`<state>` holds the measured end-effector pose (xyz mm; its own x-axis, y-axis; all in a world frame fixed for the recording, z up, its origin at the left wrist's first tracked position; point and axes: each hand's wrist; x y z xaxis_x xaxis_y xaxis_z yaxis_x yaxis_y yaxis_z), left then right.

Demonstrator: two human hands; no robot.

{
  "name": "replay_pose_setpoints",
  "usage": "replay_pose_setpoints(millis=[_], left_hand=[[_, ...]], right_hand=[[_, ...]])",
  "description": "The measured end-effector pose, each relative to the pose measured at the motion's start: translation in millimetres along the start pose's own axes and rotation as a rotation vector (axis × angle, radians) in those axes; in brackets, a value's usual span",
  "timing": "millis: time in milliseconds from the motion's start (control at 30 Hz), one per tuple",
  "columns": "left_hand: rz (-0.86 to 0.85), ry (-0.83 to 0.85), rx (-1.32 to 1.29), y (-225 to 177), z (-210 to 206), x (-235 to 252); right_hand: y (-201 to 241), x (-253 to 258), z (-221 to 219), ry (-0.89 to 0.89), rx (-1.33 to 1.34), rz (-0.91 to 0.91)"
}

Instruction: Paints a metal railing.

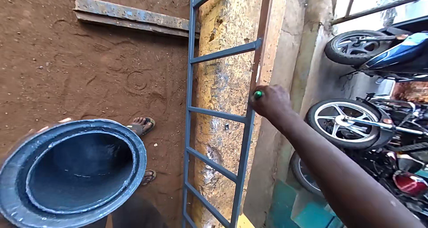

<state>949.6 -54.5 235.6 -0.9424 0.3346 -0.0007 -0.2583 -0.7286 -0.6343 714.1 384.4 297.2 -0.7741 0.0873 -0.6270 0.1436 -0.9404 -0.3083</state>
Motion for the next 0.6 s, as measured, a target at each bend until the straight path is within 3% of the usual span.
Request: replay_pose_setpoints(millis=[67, 200, 233, 267, 367, 433, 467, 533, 600], left_hand=[[-0.167, -0.067, 0.002, 14.0, -14.1, -6.7], [0.169, -0.084, -0.322, -6.0, -1.5, -3.0], [0.200, -0.074, -0.362, -8.3, -0.6, -1.7], [0.208, -0.085, -0.353, -11.0, -1.4, 0.8], [0.133, -0.059, -0.277, -11.9, -1.0, 0.2], [0.222, -0.041, -0.374, -15.9, 1.8, 5.6], [0.237, -0.036, -0.387, -12.9, 0.4, 3.3], [0.262, -0.012, -0.408, -13.3, 1.9, 2.6], [0.260, -0.019, -0.384, -11.6, 0.3, 0.1]], right_hand=[[0.1, -14.4, -7.0, -0.085, -0.024, 0.109], [9.8, -78.7, -52.3, 0.430, -0.113, 0.174], [6.0, -83.2, -54.2, 0.467, -0.072, 0.162], [-2.3, -83.2, -50.3, 0.409, 0.022, 0.153], [-35.3, -70.5, -44.6, -0.141, 0.248, 0.262], [-51.5, -64.1, -55.9, -0.402, 0.235, 0.343], [-55.0, -66.9, -62.8, -0.449, 0.200, 0.392], [-52.2, -85.4, -75.6, -0.327, 0.141, 0.430], [-40.6, -97.9, -82.2, -0.042, 0.092, 0.377]])
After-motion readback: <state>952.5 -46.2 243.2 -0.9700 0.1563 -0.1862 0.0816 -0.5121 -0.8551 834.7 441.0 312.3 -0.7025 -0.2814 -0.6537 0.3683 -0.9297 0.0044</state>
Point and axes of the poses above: each hand's wrist, its own x-axis towards the middle knuckle, its own z-axis out of the back of the hand, y = z × x, and after that the axes turned 3 degrees about z, right-handed
